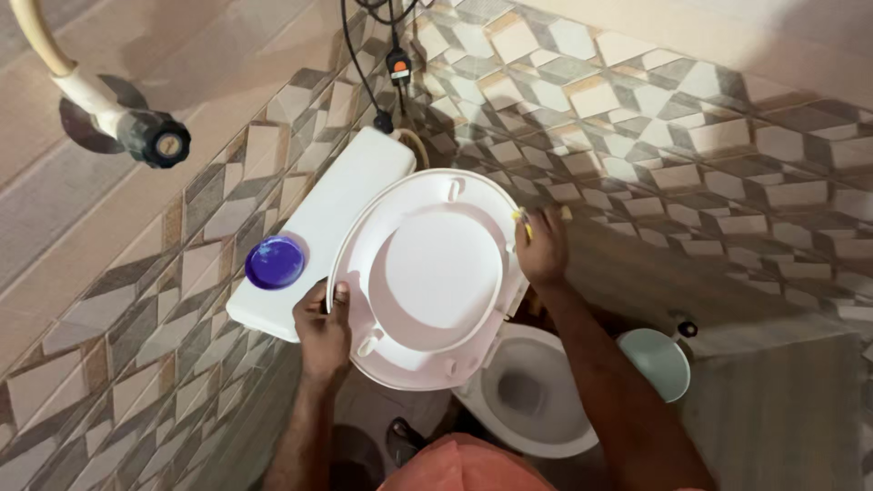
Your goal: The person cleans the toilet seat and lid using a yellow sponge and a purple liquid cleaner. They then rinse the toilet bowl with water from a green cup and close the lid.
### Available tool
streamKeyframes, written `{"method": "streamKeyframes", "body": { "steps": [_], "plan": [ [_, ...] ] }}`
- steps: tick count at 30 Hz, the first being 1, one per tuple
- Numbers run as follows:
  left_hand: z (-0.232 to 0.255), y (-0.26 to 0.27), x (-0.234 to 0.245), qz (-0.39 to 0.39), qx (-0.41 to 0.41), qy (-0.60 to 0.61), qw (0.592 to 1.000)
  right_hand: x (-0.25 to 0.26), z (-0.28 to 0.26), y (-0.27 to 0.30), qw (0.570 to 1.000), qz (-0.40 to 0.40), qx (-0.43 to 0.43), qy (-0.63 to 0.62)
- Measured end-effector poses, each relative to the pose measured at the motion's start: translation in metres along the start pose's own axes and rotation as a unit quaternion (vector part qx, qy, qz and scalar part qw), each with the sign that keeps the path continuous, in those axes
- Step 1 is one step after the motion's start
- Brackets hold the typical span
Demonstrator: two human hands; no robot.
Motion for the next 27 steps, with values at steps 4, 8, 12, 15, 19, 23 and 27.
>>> {"method": "streamKeyframes", "body": {
  "steps": [4,8,12,15,19,23,27],
  "plan": [
    [0.006,0.004,-0.008,-0.011,0.022,-0.015,1.000,-0.006,-0.022,-0.032,0.999,-0.014,0.009,-0.035],
    [-0.004,0.004,-0.013,-0.007,0.018,-0.005,1.000,-0.002,-0.034,-0.050,0.995,-0.004,0.088,-0.055],
    [-0.022,-0.004,0.005,0.015,-0.017,0.019,1.000,0.004,-0.001,-0.012,0.999,-0.015,0.032,-0.020],
    [-0.042,-0.007,0.021,0.042,-0.005,0.033,0.999,0.000,0.039,0.031,0.994,-0.072,-0.081,-0.014],
    [-0.061,-0.007,0.029,0.057,0.010,0.092,0.994,0.003,0.063,0.058,0.988,-0.084,-0.129,-0.020],
    [-0.070,-0.009,0.024,0.063,0.038,0.107,0.992,0.012,0.057,0.041,0.994,-0.067,-0.076,-0.033],
    [-0.072,-0.007,0.022,0.085,0.045,0.120,0.988,0.024,0.047,0.032,0.997,-0.031,-0.069,-0.020]
  ]
}}
Point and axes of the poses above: each hand's wrist, its own y-axis away from the middle knuckle, its own x-axis out of the back of the hand, z = x × y, the point moved 6 cm from there along -y, towards the middle knuckle, and after that the axes turned 8 degrees about -x, right-handed, at the moved point
